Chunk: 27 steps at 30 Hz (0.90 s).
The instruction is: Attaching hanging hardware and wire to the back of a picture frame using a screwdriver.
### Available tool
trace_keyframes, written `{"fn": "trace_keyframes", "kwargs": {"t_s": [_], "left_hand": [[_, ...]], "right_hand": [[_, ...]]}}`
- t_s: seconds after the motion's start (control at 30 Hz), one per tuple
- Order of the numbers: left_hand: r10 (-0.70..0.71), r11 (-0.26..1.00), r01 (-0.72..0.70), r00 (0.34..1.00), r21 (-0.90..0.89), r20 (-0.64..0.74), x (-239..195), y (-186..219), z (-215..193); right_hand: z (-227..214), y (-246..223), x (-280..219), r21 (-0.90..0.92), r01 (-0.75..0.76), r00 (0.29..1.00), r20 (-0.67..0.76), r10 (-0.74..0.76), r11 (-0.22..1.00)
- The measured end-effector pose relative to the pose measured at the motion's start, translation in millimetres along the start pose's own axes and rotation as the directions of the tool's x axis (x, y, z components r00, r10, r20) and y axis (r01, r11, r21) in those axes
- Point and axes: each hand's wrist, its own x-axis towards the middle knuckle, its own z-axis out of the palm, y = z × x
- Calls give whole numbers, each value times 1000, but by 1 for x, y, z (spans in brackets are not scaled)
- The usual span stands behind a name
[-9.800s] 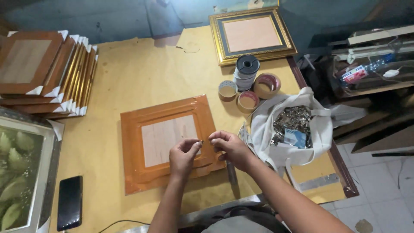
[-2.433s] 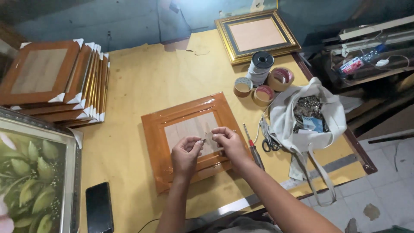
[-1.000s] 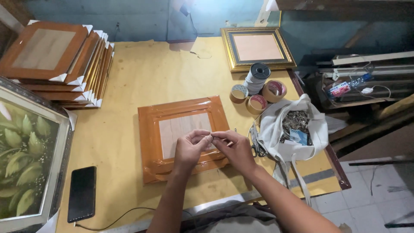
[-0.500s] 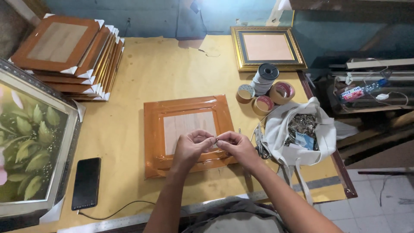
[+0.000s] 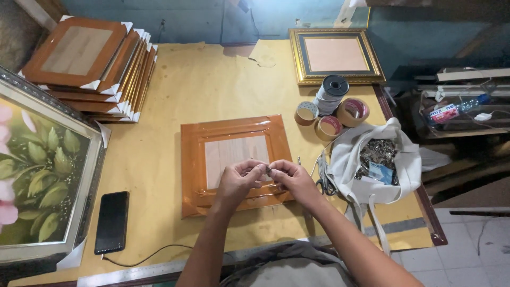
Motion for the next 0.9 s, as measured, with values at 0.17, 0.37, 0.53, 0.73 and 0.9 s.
{"fn": "trace_keyframes", "kwargs": {"t_s": [0.17,0.37,0.53,0.73,0.9], "left_hand": [[26,999,-26,1000,26,11,7,-8,-2],[20,1000,-19,1000,25,-22,9,-9,1],[15,999,-14,999,44,-31,8,-7,5],[8,998,-7,1000,65,-12,5,-2,8],[-4,993,5,1000,118,-13,2,2,7]], "right_hand": [[0,-1,-5,-10,3,1000,-13,-3,1000],[-2,2,-9,-65,26,994,-103,-33,998],[-7,6,-6,-159,49,991,-117,-68,986],[-6,4,-7,-230,-2,986,-163,-36,973],[-8,3,-7,-242,-91,979,-200,42,966]]}}
